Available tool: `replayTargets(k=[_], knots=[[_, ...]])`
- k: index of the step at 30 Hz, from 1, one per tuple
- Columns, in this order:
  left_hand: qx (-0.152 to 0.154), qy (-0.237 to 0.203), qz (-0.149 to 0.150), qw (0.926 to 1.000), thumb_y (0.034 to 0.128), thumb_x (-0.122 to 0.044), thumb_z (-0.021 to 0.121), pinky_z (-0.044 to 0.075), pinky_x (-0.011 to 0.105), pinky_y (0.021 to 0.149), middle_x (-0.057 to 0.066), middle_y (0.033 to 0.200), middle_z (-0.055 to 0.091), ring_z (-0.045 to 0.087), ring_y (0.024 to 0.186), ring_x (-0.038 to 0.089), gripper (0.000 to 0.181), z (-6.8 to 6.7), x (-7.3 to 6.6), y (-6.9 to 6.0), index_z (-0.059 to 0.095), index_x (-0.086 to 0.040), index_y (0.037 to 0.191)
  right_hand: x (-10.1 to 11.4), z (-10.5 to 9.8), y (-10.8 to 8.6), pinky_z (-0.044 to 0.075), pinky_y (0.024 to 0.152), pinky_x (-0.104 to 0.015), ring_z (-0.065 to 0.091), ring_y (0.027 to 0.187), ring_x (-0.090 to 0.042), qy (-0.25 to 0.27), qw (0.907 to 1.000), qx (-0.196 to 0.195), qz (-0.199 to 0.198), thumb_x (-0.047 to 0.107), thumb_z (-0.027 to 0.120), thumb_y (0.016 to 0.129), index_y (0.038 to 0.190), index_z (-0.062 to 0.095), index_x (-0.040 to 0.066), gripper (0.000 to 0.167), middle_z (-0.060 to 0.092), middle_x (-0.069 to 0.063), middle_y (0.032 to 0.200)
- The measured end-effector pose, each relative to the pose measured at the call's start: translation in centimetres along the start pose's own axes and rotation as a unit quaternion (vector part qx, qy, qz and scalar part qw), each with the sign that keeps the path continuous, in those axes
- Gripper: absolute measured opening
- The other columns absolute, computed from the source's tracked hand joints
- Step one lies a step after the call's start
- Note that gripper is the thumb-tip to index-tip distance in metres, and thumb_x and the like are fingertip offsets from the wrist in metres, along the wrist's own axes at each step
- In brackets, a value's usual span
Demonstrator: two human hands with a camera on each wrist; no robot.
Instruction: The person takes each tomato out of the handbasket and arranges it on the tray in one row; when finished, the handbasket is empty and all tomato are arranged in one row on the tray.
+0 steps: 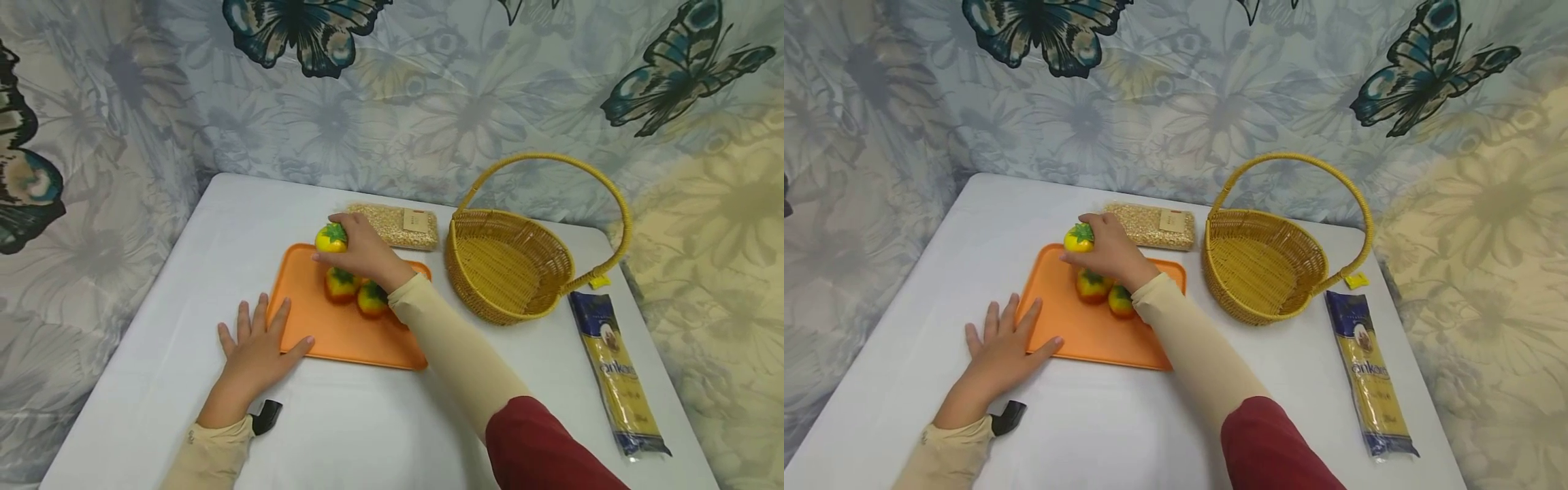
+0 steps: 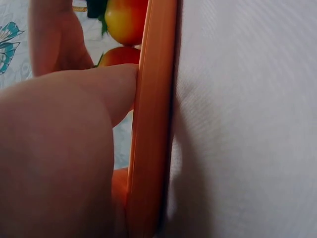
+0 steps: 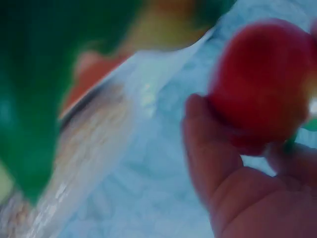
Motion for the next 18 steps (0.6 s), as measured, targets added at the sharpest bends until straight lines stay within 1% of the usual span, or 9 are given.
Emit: replayTargets(k=[3,6,8,11,14,18], knots=[[0.001,-0.002,0.002,1.0,0.1005,-0.072,0.053,-0.021,0.081,0.106,0.03,0.173,-0.003,-0.018,0.153,0.058,0.097,0.0,-0.2,-0.1,0.025,-0.009,0.169,1.0,0.8,0.6,0.049,0.104,-0.042,0.054,0.123,-0.025,-0.03,0.9995,0.002,-0.013,0.058,0.079,0.092,0.16,0.045,0.016,0.086,0.042,-0.016,0.153],[0.005,-0.005,0.001,1.0,0.1004,-0.072,0.054,-0.021,0.081,0.106,0.03,0.173,-0.004,-0.019,0.153,0.058,0.097,-0.1,-0.5,-0.1,0.025,-0.01,0.169,2.0,1.0,0.8,0.047,0.106,-0.043,0.049,0.128,-0.028,-0.074,0.9971,-0.001,-0.014,0.061,0.078,0.091,0.159,0.048,0.016,0.086,0.047,-0.015,0.15],[0.006,-0.006,0.001,1.0,0.1,-0.072,0.054,-0.022,0.08,0.106,0.03,0.173,-0.004,-0.019,0.153,0.058,0.098,-0.1,-0.5,0.0,0.025,-0.01,0.17,2.5,1.0,0.8,0.044,0.108,-0.044,0.047,0.132,-0.03,-0.111,0.9938,-0.001,-0.01,0.062,0.078,0.091,0.158,0.049,0.016,0.086,0.05,-0.014,0.149],[0.005,-0.006,-0.001,1.0,0.1001,-0.07,0.056,-0.022,0.08,0.106,0.03,0.173,-0.004,-0.019,0.153,0.057,0.097,-0.1,-0.5,0.0,0.025,-0.01,0.17,3.0,1.2,1.0,0.04,0.112,-0.048,0.048,0.136,-0.031,-0.146,0.9893,0.011,-0.003,0.063,0.078,0.09,0.158,0.05,0.017,0.087,0.054,-0.011,0.151],[0.002,-0.006,-0.003,1.0,0.1002,-0.068,0.057,-0.022,0.08,0.107,0.03,0.173,-0.003,-0.019,0.154,0.057,0.096,-0.2,-0.4,0.0,0.025,-0.01,0.169,3.4,1.9,1.6,0.042,0.112,-0.048,0.054,0.134,-0.03,-0.161,0.9864,0.03,-0.016,0.057,0.081,0.09,0.156,0.052,0.013,0.085,0.057,-0.01,0.15],[-0.003,-0.012,-0.003,0.9999,0.0996,-0.068,0.058,-0.021,0.08,0.108,0.03,0.173,-0.001,-0.018,0.154,0.057,0.096,-0.2,-0.2,0.0,0.027,-0.01,0.169,3.6,3.2,2.3,0.046,0.11,-0.041,0.056,0.131,-0.029,-0.162,0.9848,0.058,-0.027,0.047,0.086,0.089,0.154,0.052,0.008,0.083,0.057,-0.011,0.149]])
Point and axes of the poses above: each hand's wrist, its own y-axis towards the middle knuckle, its own z-axis out of the palm, x = y × z, the point moved 5 cm from there along y, towards the middle knuckle
